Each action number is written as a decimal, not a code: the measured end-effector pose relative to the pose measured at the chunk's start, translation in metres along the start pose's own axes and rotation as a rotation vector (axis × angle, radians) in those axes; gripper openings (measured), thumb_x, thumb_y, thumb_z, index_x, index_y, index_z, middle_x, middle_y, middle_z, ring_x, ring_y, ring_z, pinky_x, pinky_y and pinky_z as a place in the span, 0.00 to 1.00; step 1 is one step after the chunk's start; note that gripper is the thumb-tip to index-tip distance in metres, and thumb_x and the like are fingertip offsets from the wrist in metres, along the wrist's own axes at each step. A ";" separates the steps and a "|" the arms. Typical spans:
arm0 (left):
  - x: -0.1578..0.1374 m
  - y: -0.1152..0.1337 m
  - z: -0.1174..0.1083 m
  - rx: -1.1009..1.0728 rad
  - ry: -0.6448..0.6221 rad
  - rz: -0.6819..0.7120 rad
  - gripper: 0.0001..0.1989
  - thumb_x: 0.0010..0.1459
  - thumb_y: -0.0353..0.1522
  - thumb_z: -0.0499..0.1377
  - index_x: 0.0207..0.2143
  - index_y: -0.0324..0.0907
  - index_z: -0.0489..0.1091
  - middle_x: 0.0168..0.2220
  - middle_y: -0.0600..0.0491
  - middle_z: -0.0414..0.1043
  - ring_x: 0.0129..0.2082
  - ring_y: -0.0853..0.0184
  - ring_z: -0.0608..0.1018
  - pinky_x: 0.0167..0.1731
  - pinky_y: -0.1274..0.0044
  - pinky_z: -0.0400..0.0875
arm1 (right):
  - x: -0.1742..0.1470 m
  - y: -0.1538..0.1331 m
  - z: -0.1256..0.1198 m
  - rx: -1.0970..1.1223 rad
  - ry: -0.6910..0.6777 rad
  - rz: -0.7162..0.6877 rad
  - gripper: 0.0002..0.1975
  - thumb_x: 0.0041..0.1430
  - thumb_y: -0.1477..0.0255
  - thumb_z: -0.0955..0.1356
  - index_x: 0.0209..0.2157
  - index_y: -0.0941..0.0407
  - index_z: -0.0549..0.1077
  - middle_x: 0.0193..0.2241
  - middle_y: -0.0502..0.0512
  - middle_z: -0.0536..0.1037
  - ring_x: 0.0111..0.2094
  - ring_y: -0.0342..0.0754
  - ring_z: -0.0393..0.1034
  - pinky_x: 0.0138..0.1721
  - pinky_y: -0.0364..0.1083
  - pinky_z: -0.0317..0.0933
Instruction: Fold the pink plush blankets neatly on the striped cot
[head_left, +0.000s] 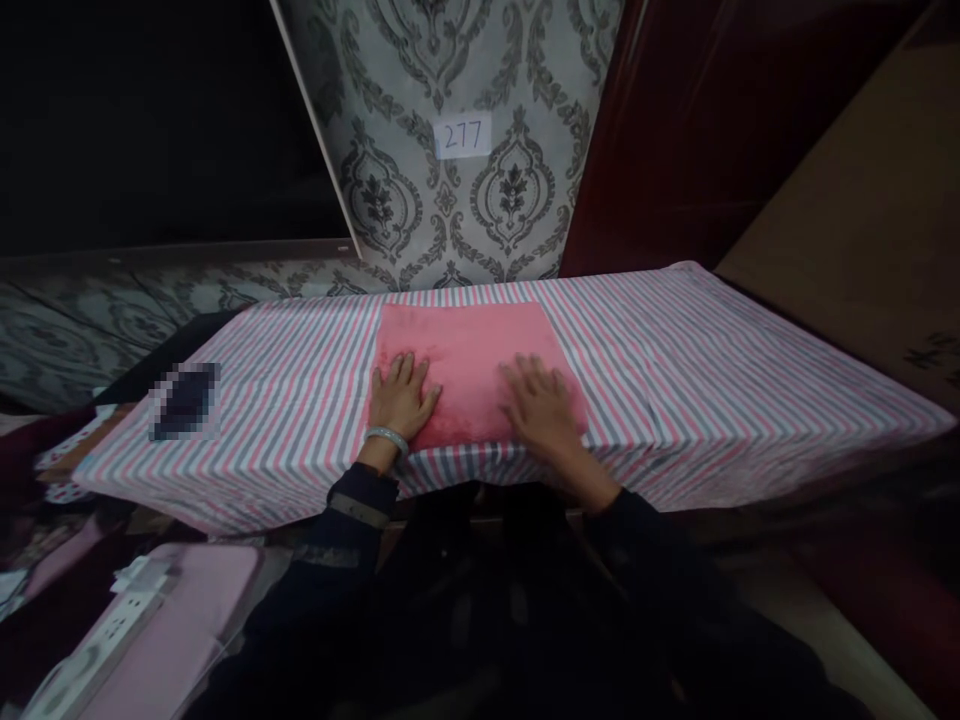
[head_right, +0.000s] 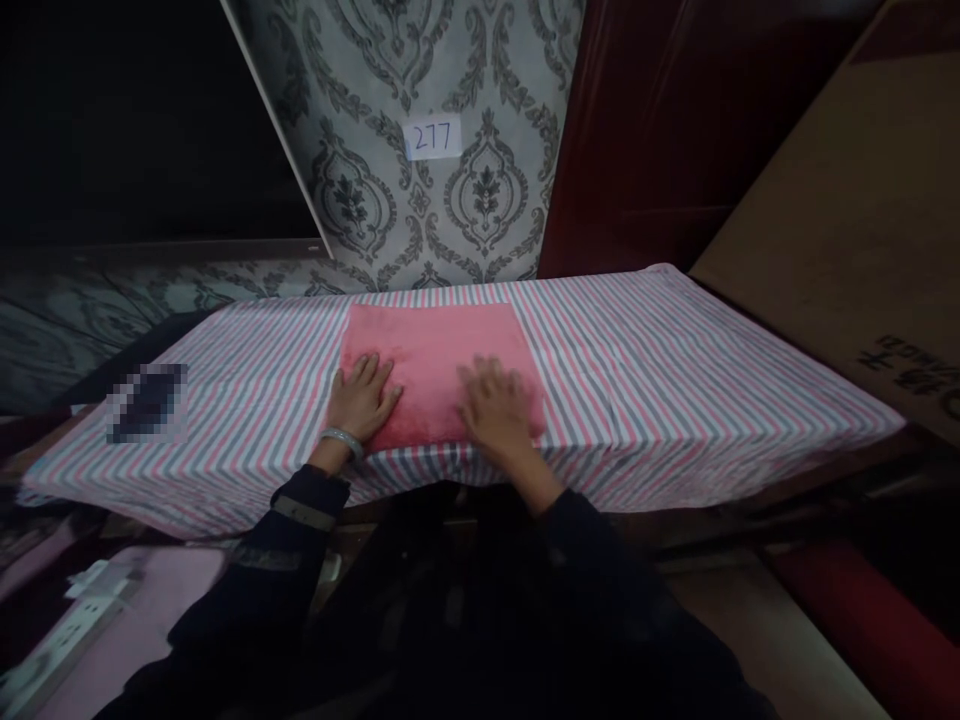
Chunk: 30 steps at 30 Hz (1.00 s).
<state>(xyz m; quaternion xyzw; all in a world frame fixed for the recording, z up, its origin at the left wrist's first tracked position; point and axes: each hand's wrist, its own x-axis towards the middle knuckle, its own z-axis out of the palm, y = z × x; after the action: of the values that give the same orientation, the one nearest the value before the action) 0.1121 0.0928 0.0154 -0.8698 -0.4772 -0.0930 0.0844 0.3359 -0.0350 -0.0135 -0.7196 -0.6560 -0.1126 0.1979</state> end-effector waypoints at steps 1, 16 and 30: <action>-0.001 0.001 0.000 0.003 0.006 0.001 0.30 0.69 0.44 0.43 0.68 0.41 0.59 0.72 0.43 0.51 0.72 0.52 0.54 0.67 0.51 0.49 | 0.000 -0.012 0.003 0.007 -0.034 -0.055 0.29 0.72 0.58 0.55 0.70 0.52 0.56 0.72 0.58 0.52 0.72 0.60 0.40 0.68 0.64 0.38; 0.032 -0.058 -0.037 -0.732 -0.178 0.033 0.31 0.66 0.47 0.45 0.66 0.43 0.63 0.67 0.49 0.63 0.68 0.60 0.64 0.67 0.67 0.57 | 0.012 0.067 -0.004 0.024 -0.015 0.098 0.30 0.72 0.59 0.54 0.66 0.60 0.63 0.68 0.67 0.61 0.69 0.62 0.50 0.63 0.64 0.55; 0.118 -0.013 0.009 -0.059 -0.211 -0.230 0.32 0.68 0.44 0.41 0.71 0.48 0.51 0.75 0.45 0.42 0.74 0.47 0.43 0.63 0.46 0.54 | 0.151 -0.048 0.054 0.036 -0.248 -0.187 0.27 0.73 0.63 0.55 0.70 0.52 0.57 0.72 0.59 0.51 0.72 0.58 0.43 0.68 0.65 0.41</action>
<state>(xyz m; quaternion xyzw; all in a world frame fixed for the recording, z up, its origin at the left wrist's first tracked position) 0.1640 0.1978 0.0361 -0.8164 -0.5770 -0.0240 -0.0029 0.3005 0.1270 0.0086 -0.6603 -0.7414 -0.0288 0.1167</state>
